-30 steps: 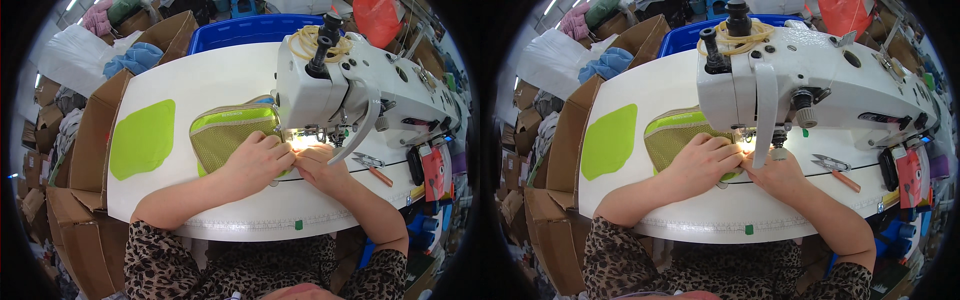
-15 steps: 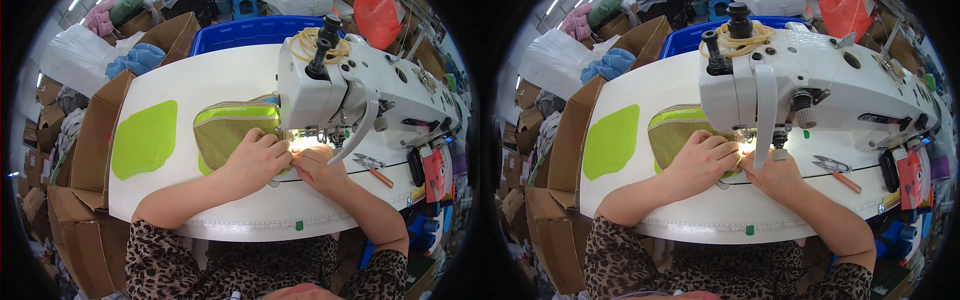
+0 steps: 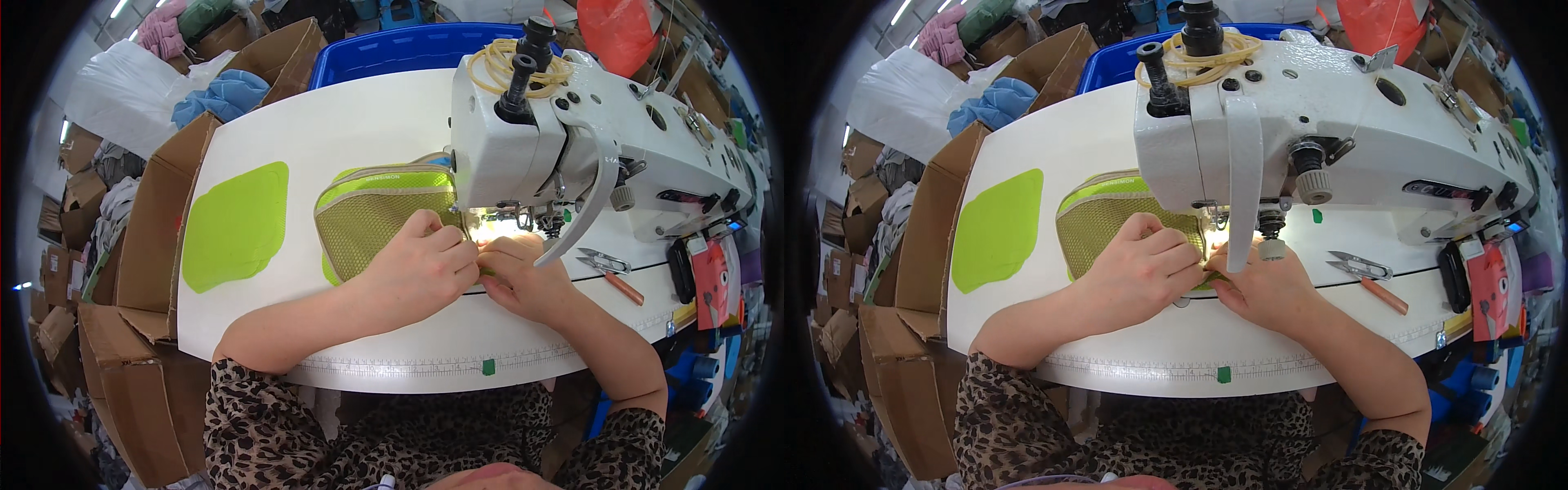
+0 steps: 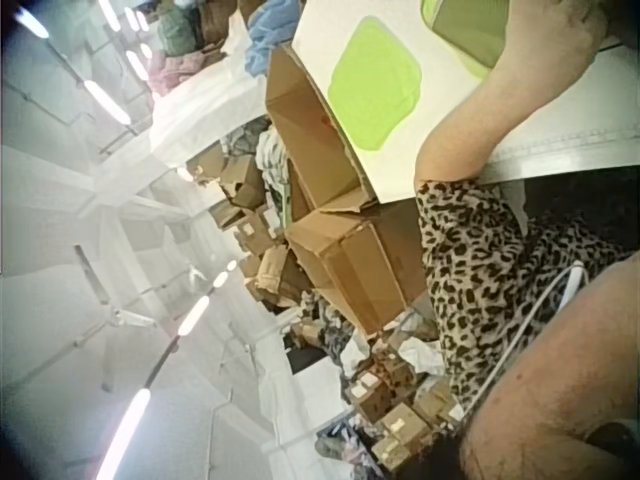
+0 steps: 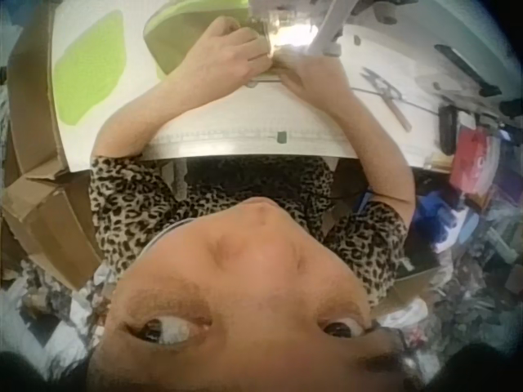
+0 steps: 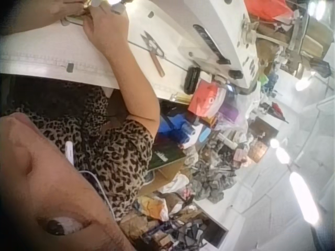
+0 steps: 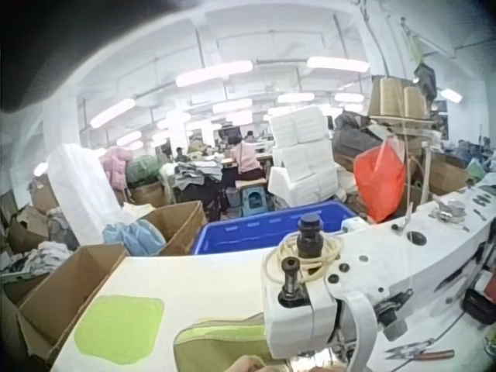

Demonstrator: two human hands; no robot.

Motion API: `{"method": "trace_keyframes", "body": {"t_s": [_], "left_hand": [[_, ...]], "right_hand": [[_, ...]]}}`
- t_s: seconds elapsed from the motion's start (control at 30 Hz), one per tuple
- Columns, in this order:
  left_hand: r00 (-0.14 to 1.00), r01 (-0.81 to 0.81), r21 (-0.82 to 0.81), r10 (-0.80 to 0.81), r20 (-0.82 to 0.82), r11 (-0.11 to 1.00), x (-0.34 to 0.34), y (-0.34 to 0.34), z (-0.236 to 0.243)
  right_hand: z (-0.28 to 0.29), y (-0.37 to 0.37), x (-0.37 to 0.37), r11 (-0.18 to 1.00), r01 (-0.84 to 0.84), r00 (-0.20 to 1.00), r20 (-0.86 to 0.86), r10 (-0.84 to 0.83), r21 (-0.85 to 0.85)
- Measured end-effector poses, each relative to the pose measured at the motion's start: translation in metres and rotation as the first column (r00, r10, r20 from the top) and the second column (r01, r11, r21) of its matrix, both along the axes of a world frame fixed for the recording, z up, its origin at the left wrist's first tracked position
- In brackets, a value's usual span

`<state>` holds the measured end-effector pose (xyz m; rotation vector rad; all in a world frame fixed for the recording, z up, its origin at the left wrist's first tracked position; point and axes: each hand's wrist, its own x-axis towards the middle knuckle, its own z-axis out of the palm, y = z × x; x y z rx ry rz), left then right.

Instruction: The recorder is using an industrial sewing machine to construct a green mesh pouch, attaching zippers and sewing seams.

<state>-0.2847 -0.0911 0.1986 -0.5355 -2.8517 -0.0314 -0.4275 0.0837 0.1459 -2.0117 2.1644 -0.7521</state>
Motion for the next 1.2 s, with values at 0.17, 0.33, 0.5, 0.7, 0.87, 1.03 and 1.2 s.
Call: {"method": "trace_keyframes", "body": {"t_s": [0.17, 0.33, 0.5, 0.7, 0.87, 1.03, 1.2], "left_hand": [[0.999, -0.044, -0.073, 0.044, 0.002, 0.996, 0.0, 0.005, 0.004], [0.984, -0.091, -0.009, 0.088, -0.153, 0.996, 0.003, 0.018, 0.006], [0.978, -0.191, -0.044, 0.186, -0.098, 0.981, 0.001, 0.009, 0.006], [0.99, 0.013, -0.03, -0.017, -0.14, 0.999, 0.0, -0.003, 0.013], [0.994, -0.02, -0.061, 0.014, -0.104, 0.998, 0.002, 0.004, 0.016], [0.994, 0.021, -0.054, -0.026, -0.105, 0.998, 0.004, 0.01, 0.022], [0.996, 0.03, -0.077, -0.037, -0.083, 0.997, 0.009, 0.019, 0.024]], "right_hand": [[-0.001, -0.007, 0.004, 0.998, 0.041, 0.999, -0.032, -0.042, -0.042], [-0.006, -0.005, 0.0, 0.998, 0.031, 0.999, -0.029, -0.032, -0.06], [-0.005, -0.007, 0.002, 0.99, 0.099, 0.995, 0.01, -0.099, -0.098], [-0.002, -0.007, 0.003, 0.993, 0.093, 0.995, 0.039, -0.09, -0.072], [-0.001, -0.006, 0.006, 0.993, 0.104, 0.994, -0.016, -0.105, -0.05], [0.007, -0.005, 0.007, 0.998, 0.055, 0.998, -0.009, -0.056, -0.016], [-0.001, -0.003, 0.005, 0.997, 0.049, 0.995, -0.08, -0.053, -0.055]]}}
